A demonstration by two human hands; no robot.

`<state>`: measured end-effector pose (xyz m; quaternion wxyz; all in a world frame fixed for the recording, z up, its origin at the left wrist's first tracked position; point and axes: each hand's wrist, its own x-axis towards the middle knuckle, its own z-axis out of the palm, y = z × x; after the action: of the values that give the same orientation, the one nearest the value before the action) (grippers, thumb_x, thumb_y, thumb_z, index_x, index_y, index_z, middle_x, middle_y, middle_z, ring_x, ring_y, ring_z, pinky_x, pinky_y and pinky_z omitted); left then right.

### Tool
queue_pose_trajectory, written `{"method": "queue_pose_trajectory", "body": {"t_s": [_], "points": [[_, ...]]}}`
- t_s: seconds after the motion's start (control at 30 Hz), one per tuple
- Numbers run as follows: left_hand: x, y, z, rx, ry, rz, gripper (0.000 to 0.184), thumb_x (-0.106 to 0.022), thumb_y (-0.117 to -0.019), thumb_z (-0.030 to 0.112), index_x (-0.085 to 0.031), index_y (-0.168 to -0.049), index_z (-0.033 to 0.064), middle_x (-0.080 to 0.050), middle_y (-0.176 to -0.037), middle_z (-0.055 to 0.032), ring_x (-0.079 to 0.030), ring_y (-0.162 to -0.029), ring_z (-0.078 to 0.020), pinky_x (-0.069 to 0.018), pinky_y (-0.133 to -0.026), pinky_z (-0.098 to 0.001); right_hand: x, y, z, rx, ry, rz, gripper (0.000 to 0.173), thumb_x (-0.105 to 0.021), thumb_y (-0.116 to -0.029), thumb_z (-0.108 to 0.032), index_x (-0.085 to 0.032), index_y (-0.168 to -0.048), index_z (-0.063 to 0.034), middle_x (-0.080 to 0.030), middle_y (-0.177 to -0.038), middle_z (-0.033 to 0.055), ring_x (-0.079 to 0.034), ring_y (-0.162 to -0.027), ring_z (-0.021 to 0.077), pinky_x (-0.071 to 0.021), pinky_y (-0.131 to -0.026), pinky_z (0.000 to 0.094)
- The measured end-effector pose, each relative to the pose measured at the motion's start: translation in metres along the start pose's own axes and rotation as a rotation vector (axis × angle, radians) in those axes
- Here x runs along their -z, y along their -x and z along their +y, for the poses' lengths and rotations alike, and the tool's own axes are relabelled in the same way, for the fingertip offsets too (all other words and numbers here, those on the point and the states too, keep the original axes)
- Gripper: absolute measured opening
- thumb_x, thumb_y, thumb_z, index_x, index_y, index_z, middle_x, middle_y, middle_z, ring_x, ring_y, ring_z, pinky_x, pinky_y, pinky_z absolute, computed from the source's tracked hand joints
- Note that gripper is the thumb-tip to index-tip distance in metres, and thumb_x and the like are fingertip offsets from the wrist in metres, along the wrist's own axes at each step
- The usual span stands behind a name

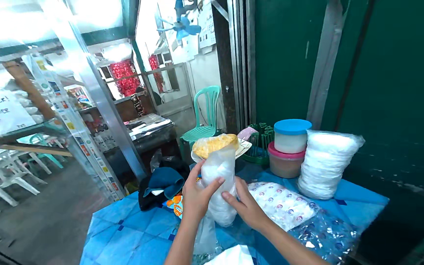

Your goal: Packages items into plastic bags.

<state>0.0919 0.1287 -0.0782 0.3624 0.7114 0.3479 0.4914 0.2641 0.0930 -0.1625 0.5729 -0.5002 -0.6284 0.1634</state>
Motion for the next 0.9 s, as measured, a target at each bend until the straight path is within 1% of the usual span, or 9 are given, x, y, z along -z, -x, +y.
{"method": "queue_pose_trajectory", "body": {"t_s": [0.07, 0.17, 0.23, 0.3, 0.4, 0.47, 0.7, 0.8, 0.9], "points": [[-0.004, -0.003, -0.005, 0.031, 0.002, -0.015, 0.055, -0.083, -0.0826, 0.046, -0.067, -0.130, 0.0237, -0.072, -0.100, -0.0042, -0.061, -0.061, -0.0142, -0.0527, -0.053, -0.0317, 0.012, -0.002, -0.002, -0.010, -0.076, -0.026, 0.075, -0.052, -0.0962, -0.064, -0.045, -0.151, -0.0139, -0.047, -0.150, 0.0094, -0.044, -0.140, 0.0214, -0.0387, -0.116, 0.0473], [-0.004, -0.001, -0.023, 0.059, 0.048, -0.048, 0.043, -0.083, -0.0843, 0.040, -0.072, -0.117, 0.0154, -0.072, -0.089, -0.0046, -0.057, -0.052, -0.0125, -0.0499, -0.048, -0.0287, 0.031, -0.018, -0.020, 0.012, -0.186, 0.001, 0.068, -0.049, -0.0975, -0.062, -0.047, -0.150, -0.0189, -0.052, -0.147, 0.0047, -0.053, -0.131, 0.0197, -0.0495, -0.104, 0.0458], [-0.001, 0.001, -0.030, 0.068, 0.014, -0.070, 0.040, -0.079, -0.0874, 0.042, -0.072, -0.113, 0.0129, -0.071, -0.086, -0.0038, -0.056, -0.051, -0.0114, -0.0490, -0.047, -0.0284, 0.036, -0.028, -0.037, 0.006, -0.167, -0.009, 0.066, -0.051, -0.0975, -0.061, -0.045, -0.151, -0.0217, -0.051, -0.148, 0.0029, -0.054, -0.130, 0.0200, -0.0515, -0.101, 0.0474], [0.002, 0.003, -0.026, 0.055, -0.046, -0.094, 0.038, -0.076, -0.0900, 0.043, -0.072, -0.114, 0.0147, -0.070, -0.087, -0.0023, -0.059, -0.057, -0.0110, -0.0516, -0.052, -0.0302, 0.032, -0.030, -0.046, -0.034, -0.117, -0.026, 0.067, -0.057, -0.0956, -0.058, -0.046, -0.150, -0.0205, -0.053, -0.143, 0.0069, -0.058, -0.124, 0.0218, -0.0535, -0.098, 0.0495], [0.007, -0.001, -0.009, -0.049, -0.064, -0.084, 0.052, -0.078, -0.0874, 0.040, -0.065, -0.134, 0.0205, -0.072, -0.115, 0.0012, -0.070, -0.096, -0.0104, -0.0612, -0.083, -0.0356, 0.016, -0.020, -0.033, -0.057, -0.086, -0.053, 0.072, -0.059, -0.0942, -0.063, -0.050, -0.146, -0.0141, -0.053, -0.144, 0.0091, -0.052, -0.132, 0.0190, -0.0465, -0.110, 0.0462], [0.010, -0.004, -0.005, -0.094, -0.059, -0.082, 0.063, -0.080, -0.0861, 0.040, -0.059, -0.143, 0.0224, -0.070, -0.124, 0.0009, -0.069, -0.107, -0.0121, -0.0604, -0.091, -0.0392, 0.007, -0.010, -0.021, -0.047, -0.100, -0.051, 0.078, -0.055, -0.0940, -0.068, -0.050, -0.147, -0.0106, -0.051, -0.148, 0.0105, -0.047, -0.139, 0.0185, -0.0409, -0.116, 0.0435], [0.004, -0.001, -0.029, -0.019, 0.059, -0.068, 0.045, -0.079, -0.0879, 0.036, -0.069, -0.126, 0.0142, -0.074, -0.107, -0.0023, -0.072, -0.093, -0.0138, -0.0614, -0.082, -0.0357, 0.010, -0.006, -0.011, -0.068, -0.075, -0.056, 0.083, -0.059, -0.0905, -0.069, -0.046, -0.150, -0.0127, -0.049, -0.150, 0.0092, -0.047, -0.139, 0.0189, -0.0418, -0.115, 0.0423], [0.001, 0.001, -0.038, 0.011, 0.090, -0.054, 0.043, -0.079, -0.0886, 0.036, -0.070, -0.124, 0.0131, -0.074, -0.103, -0.0040, -0.070, -0.081, -0.0133, -0.0586, -0.069, -0.0323, 0.011, -0.006, -0.010, -0.098, -0.073, -0.045, 0.084, -0.060, -0.0897, -0.069, -0.043, -0.152, -0.0148, -0.050, -0.148, 0.0091, -0.050, -0.135, 0.0190, -0.0443, -0.112, 0.0427], [0.000, 0.002, -0.041, 0.008, 0.088, -0.057, 0.046, -0.079, -0.0879, 0.038, -0.069, -0.125, 0.0126, -0.075, -0.106, -0.0031, -0.072, -0.092, -0.0138, -0.0608, -0.082, -0.0355, 0.008, -0.004, -0.008, -0.095, -0.085, -0.044, 0.083, -0.059, -0.0909, -0.068, -0.042, -0.153, -0.0156, -0.051, -0.148, 0.0085, -0.050, -0.135, 0.0181, -0.0448, -0.112, 0.0421]]}}
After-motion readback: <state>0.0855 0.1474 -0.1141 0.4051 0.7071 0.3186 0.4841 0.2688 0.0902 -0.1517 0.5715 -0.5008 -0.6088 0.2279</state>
